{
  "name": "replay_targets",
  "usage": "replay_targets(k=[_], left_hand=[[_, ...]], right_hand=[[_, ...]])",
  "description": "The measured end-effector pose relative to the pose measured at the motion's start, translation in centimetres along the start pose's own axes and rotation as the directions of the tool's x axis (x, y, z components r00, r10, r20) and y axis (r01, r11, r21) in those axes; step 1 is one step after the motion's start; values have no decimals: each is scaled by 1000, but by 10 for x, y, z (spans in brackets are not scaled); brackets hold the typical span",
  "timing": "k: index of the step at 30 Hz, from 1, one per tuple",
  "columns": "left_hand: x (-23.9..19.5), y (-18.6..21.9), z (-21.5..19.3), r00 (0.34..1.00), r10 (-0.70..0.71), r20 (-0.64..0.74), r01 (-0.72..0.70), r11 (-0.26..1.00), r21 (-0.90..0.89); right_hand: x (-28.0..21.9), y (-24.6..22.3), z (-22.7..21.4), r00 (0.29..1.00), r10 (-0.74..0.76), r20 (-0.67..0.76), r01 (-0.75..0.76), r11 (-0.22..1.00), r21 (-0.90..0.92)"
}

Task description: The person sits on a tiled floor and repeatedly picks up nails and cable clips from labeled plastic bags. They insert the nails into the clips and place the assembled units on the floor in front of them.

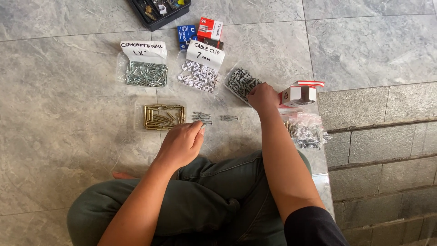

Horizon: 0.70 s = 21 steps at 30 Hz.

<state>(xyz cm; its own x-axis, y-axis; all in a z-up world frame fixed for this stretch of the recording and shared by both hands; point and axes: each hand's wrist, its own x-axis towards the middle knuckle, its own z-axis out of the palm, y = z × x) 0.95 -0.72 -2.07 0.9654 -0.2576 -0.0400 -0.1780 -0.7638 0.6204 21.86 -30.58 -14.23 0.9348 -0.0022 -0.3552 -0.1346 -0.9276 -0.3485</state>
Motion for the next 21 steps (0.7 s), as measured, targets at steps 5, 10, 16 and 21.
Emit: replay_targets(k=[5, 10, 16, 21], left_hand=[[0, -5, 5, 1000, -1, 27, 2, 1000, -21], [1, 3, -5, 997, 45, 61, -44, 999, -14], [1, -8, 5, 997, -35, 66, 38, 998, -43], [-4, -11, 4, 991, -116, 64, 117, 993, -6]], right_hand=[[-2, -9, -2, 998, 49, 33, -48, 998, -44], [2, -6, 0, 999, 33, 24, -32, 999, -42], [-2, -11, -7, 998, 3, -62, -1, 999, 33], [-43, -43, -27, 880, -415, -231, 473, 805, 358]])
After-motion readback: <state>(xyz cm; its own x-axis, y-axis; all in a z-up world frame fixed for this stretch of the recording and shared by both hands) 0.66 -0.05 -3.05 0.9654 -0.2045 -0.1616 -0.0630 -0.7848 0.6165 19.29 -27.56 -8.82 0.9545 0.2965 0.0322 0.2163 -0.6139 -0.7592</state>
